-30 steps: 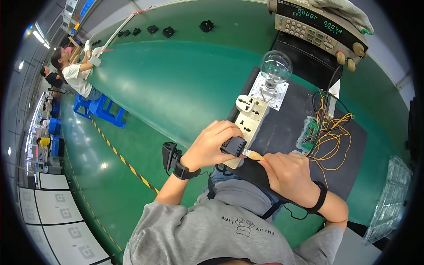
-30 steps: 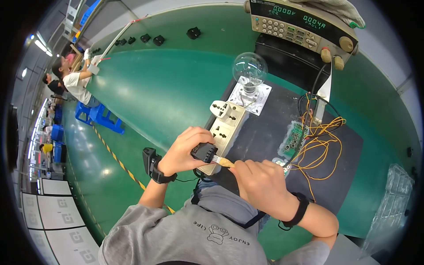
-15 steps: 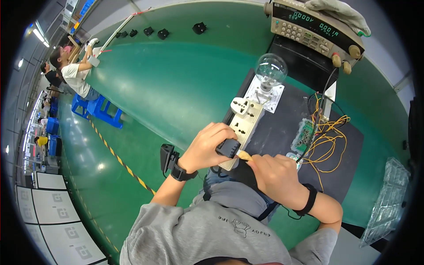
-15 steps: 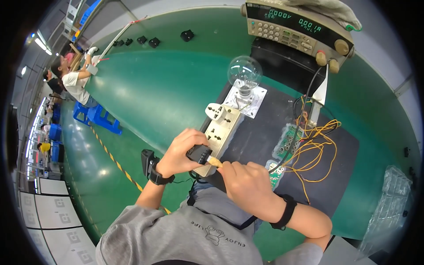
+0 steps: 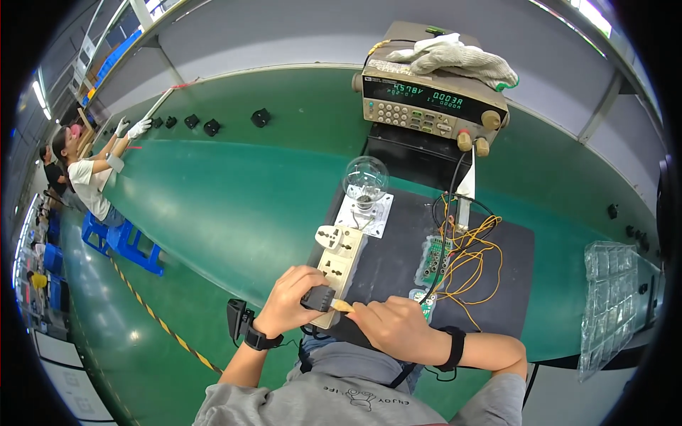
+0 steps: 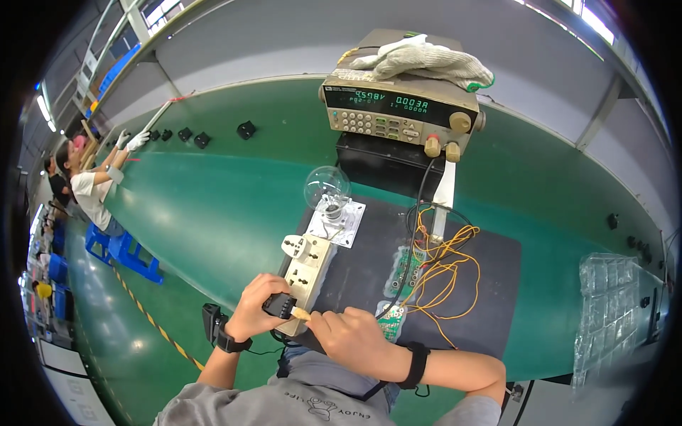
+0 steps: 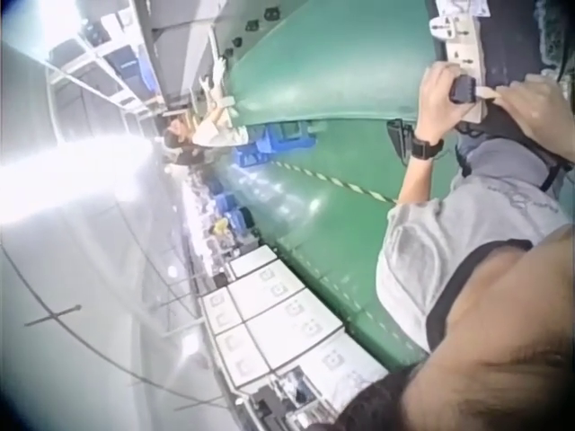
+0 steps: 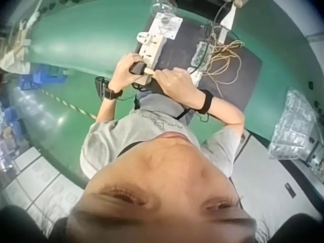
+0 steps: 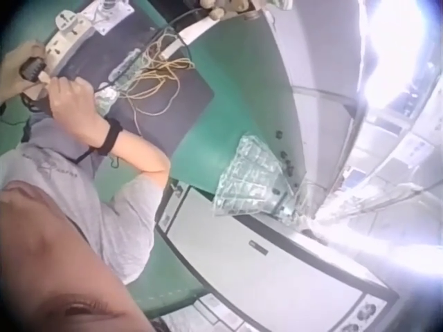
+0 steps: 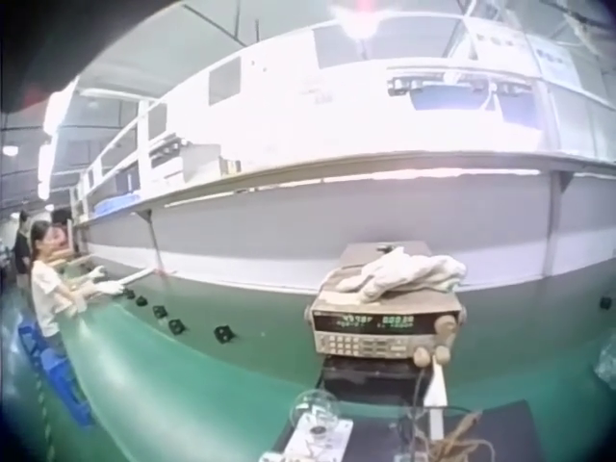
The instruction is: The person tests power adapters by plugging them into a power strip, connecting a cable, and checking the display on a testing device. After each test, they unplug the cable and the adapter, placing it on the green workbench.
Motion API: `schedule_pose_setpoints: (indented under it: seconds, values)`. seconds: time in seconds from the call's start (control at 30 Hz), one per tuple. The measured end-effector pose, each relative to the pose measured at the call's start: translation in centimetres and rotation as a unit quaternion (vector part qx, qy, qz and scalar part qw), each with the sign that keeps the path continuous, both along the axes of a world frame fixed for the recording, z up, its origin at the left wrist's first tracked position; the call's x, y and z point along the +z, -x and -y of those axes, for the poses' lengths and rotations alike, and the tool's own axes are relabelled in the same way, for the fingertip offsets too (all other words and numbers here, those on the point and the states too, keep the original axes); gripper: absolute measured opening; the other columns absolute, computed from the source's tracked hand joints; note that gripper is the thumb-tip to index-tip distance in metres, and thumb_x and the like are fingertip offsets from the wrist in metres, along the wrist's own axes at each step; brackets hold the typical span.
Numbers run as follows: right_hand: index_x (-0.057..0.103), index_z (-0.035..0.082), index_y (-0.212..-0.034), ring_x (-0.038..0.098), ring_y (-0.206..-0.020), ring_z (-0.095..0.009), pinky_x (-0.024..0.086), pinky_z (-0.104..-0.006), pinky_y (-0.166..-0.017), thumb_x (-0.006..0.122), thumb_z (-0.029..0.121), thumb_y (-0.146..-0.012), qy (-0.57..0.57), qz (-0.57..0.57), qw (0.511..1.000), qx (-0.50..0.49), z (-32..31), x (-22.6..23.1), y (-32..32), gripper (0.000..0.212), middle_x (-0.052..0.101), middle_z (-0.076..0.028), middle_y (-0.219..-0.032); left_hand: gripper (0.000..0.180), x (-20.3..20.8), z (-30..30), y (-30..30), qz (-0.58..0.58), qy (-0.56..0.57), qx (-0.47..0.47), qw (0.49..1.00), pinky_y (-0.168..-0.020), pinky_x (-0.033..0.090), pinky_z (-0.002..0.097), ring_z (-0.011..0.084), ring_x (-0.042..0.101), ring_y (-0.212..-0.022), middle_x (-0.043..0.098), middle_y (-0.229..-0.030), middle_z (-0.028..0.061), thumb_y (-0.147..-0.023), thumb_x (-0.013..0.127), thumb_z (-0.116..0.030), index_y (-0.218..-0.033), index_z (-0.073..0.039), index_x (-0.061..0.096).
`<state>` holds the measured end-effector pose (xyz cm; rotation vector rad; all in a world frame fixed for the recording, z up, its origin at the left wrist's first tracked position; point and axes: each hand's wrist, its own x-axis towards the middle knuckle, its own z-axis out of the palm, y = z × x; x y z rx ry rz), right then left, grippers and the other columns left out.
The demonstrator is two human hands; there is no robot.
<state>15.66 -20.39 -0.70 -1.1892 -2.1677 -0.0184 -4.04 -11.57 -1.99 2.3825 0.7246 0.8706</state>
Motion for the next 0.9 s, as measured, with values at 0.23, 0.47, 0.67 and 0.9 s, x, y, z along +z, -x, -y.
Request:
schedule_pose_setpoints:
  seconds: [0.23,0.47,0.67,0.9]
  values:
    - [0.059,0.003,-0.079,0.042,-0.040,-0.014,0.031,-0.0269,-0.041,0.068,0.015,-0.075,0.002,0.006,1.000,0.001,-0.12,0.00,-0.01,0.015,0.043,-0.001,-0.052,0.040,0.10,-0.13,-0.03,0.003,-0.009,0.005,1.000,-0.071,0.044,0.0338,0.0258,0.057,-0.081,0.058,-0.088,0.0076,-0.054,0.075,-0.005,-0.089,-0.005,0.057]
    - [0.060,0.003,-0.079,0.041,-0.040,-0.015,0.031,-0.0271,-0.041,0.068,0.015,-0.076,0.005,0.012,1.000,0.002,-0.13,-0.02,0.01,0.015,0.043,-0.001,-0.052,0.041,-0.08,-0.24,0.05,0.000,-0.017,-0.001,1.000,-0.071,0.044,0.0338,0.0266,0.057,-0.081,0.058,-0.087,0.0088,-0.053,0.077,-0.007,-0.088,-0.004,0.056]
    - [0.057,0.006,-0.070,0.041,-0.039,-0.015,0.030,-0.0272,-0.041,0.068,0.016,-0.076,-0.005,0.044,0.999,0.004,0.12,0.22,0.09,0.016,0.042,0.000,-0.049,0.042,-0.15,-0.31,0.23,-0.008,-0.031,-0.007,0.999,-0.072,0.044,0.0335,0.0266,0.057,-0.080,0.059,-0.087,0.0092,-0.053,0.079,-0.009,-0.088,-0.004,0.056]
    - [0.052,0.008,-0.066,0.042,-0.040,-0.014,0.029,-0.0267,-0.042,0.064,0.017,-0.078,-0.004,0.053,0.999,0.006,0.09,0.49,0.08,0.019,0.041,0.000,-0.048,0.043,-0.33,-0.21,0.30,-0.005,-0.037,-0.008,0.999,-0.070,0.044,0.0329,0.0260,0.058,-0.081,0.060,-0.087,0.0078,-0.052,0.080,-0.010,-0.087,-0.004,0.056]
